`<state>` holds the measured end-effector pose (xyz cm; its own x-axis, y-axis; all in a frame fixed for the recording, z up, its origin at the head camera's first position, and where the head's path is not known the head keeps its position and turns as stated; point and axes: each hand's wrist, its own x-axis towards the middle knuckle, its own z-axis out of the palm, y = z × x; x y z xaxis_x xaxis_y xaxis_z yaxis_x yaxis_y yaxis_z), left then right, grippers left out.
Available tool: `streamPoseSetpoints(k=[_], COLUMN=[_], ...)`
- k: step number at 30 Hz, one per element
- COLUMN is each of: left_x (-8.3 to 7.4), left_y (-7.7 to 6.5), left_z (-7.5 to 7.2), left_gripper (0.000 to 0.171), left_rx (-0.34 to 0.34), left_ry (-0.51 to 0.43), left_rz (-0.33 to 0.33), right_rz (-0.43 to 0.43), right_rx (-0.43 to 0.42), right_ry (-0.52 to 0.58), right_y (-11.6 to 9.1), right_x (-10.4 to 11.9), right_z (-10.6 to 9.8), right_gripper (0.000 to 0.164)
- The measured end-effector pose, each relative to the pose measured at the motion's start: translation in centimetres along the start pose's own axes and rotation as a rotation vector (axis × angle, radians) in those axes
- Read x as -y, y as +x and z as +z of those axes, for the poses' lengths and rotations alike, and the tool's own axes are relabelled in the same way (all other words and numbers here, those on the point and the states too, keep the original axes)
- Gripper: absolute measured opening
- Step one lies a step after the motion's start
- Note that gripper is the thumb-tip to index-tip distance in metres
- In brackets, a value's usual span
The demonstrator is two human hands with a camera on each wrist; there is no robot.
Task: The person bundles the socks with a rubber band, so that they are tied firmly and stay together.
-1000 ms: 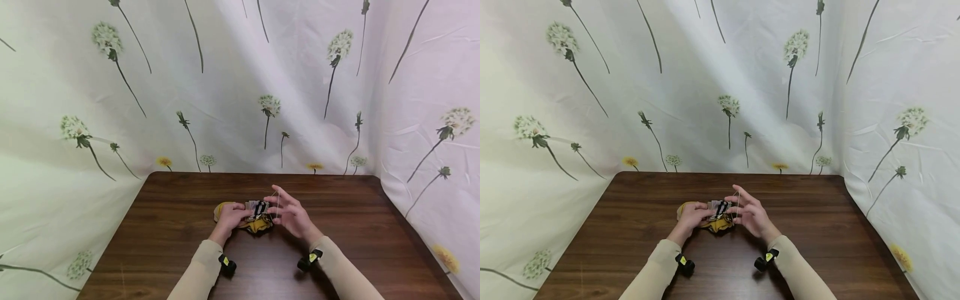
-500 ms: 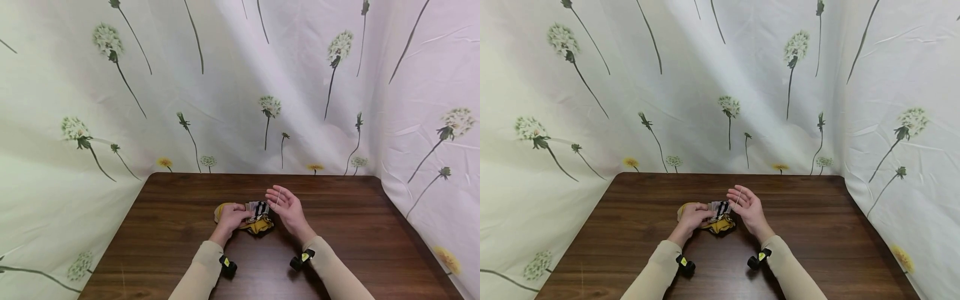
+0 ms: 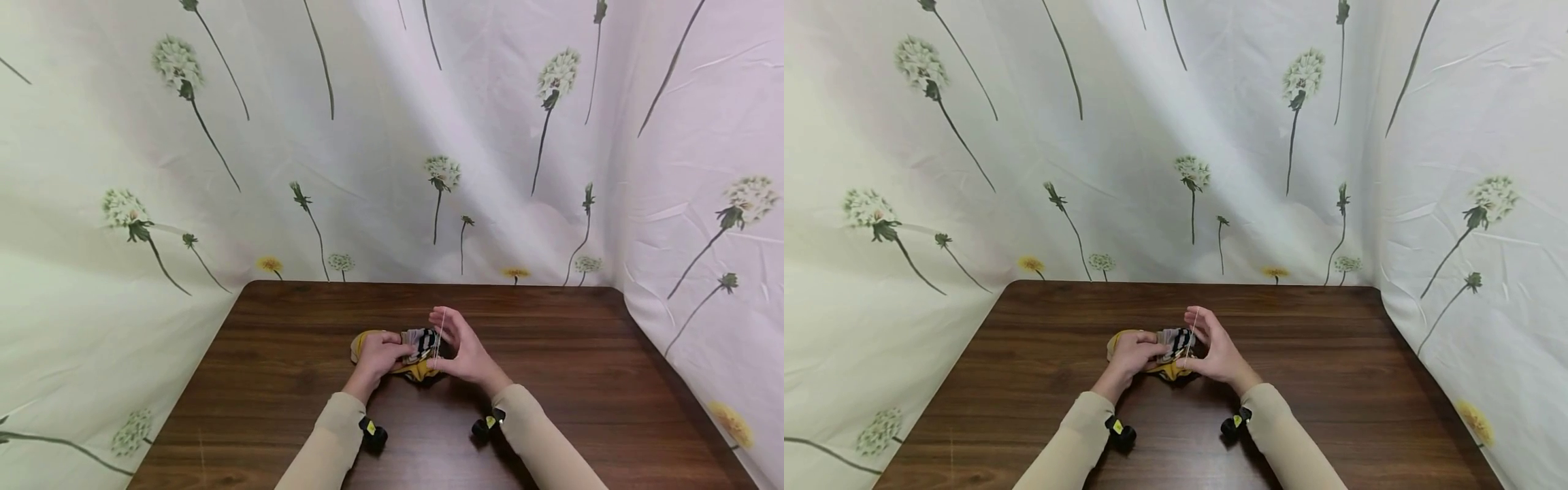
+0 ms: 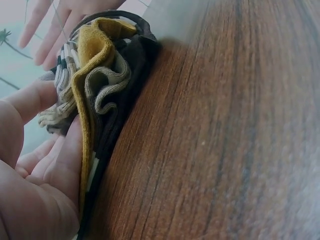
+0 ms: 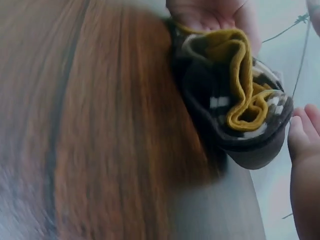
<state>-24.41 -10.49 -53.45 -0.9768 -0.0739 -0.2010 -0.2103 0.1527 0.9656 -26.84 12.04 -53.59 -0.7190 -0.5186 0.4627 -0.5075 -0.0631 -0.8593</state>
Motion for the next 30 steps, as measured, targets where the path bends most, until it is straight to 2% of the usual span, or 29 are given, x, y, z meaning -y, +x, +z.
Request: streamPoseSetpoints(k=[5,9,12,17,22,30], left_x=[-0.09,-0.09,-0.14,-0.10,-0.16,-0.56], left_y=[0.02,0.07,0.09,-0.01,-0.25,-0.37], left_z=[0.24,0.32,0.35,0.44,0.53,0.85], left_gripper=[0.023,0.028,0.033,0.025,0.050,0.047], left_rx=[-0.005,0.016,0.028,0.032,0.051,0.048], left_ry=[-0.007,-0.012,-0.006,0.004,-0.003,0.055], left_rz=[0.009,0.020,0.023,0.018,0.021,0.095], right_rz=[0.007,-0.003,-0.006,0.020,0.045,0.035], right_rx=[0.083,0.132,0.149,0.176,0.179,0.191], right_ry=[-0.180,-0.281,-0.319,-0.390,-0.379,-0.503], right_y=[0.24,0.63,0.88,0.89,0.65,0.61], right_x=[0.22,0.39,0.39,0.29,0.12,-0.19], right_z=[-0.19,-0.29,-0.34,-0.42,-0.40,-0.54], right_gripper=[0.107,0.114,0.116,0.115,0.110,0.106])
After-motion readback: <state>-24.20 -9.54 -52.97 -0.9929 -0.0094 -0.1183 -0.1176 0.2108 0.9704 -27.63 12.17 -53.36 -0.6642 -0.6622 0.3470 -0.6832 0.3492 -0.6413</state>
